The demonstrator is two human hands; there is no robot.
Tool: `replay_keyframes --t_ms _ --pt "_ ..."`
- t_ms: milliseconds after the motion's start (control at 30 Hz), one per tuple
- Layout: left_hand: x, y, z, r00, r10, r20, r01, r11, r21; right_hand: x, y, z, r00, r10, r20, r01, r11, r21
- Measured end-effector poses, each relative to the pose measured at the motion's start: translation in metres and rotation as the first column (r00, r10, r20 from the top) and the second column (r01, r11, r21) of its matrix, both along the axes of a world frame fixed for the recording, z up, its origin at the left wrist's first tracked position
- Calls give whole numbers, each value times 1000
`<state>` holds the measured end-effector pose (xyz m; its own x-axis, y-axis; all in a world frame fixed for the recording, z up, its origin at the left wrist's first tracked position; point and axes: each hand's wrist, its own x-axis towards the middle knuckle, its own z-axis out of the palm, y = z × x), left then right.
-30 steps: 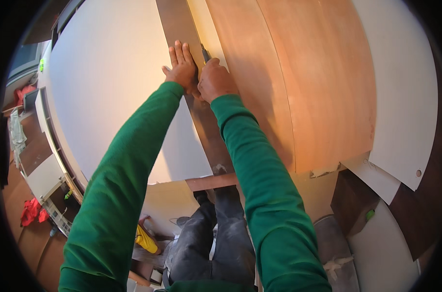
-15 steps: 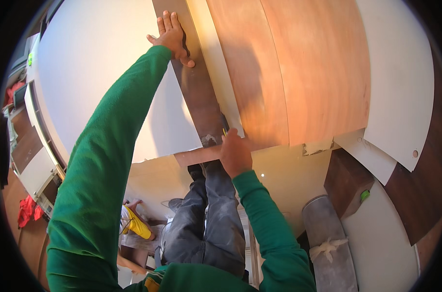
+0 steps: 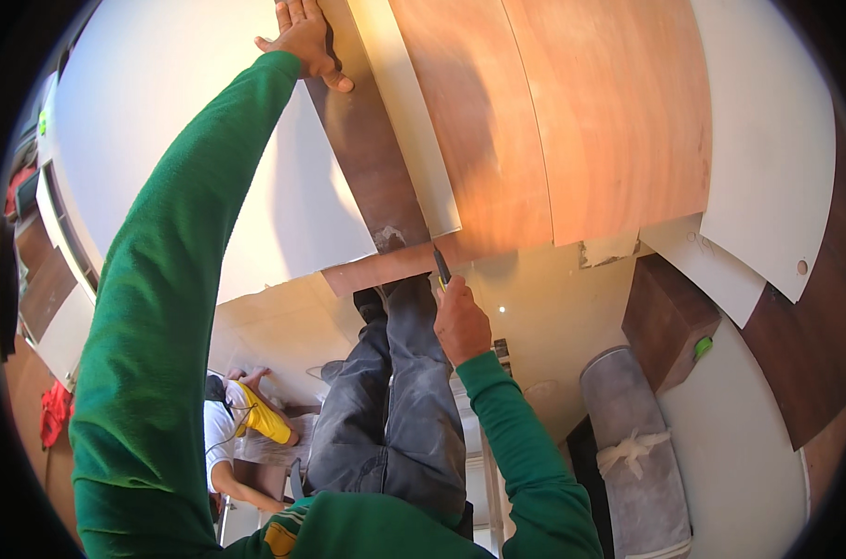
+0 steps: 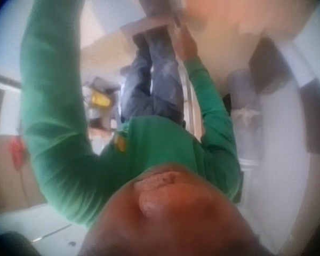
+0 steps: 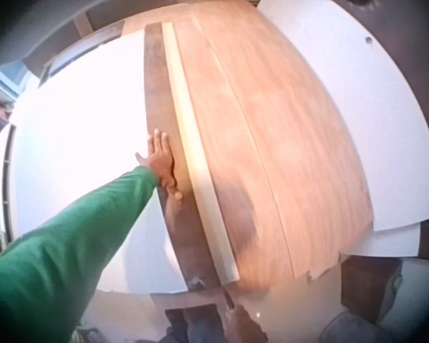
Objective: The person measures and marks a large white wood panel using a tape measure and pencil. They then use a straight edge and a utility knife to cut the panel along the marked line. Finally, the person snaps the panel apart and cleans the cut edge.
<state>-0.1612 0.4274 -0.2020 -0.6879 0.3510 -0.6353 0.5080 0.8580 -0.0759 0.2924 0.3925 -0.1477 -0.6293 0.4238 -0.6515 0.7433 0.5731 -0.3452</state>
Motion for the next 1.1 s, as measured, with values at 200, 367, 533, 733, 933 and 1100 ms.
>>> replay_keyframes --t_ms 200,367,533,733,933,1100 --pt "0 2 3 1000 -13 16 13 1000 -28 25 -5 1 996 -46 80 51 997 -66" --pt "5 0 -4 999 -28 -40 27 1000 -13 60 -6 25 996 -61 69 68 992 -106" --pt "4 -3 -7 1000 -9 -5 9 1000 4 3 13 23 936 -202 -287 187 979 -80" --pt "5 -3 -5 1000 4 18 -5 1000 10 -163 62 -29 839 -190 -510 177 981 -75" --pt "6 -6 -3 1000 18 14 -19 998 53 -296 94 -39 854 -222 -470 190 975 -115" --pt "8 -6 2 999 25 37 -28 998 64 -366 111 -53 854 -214 -474 187 977 -105"
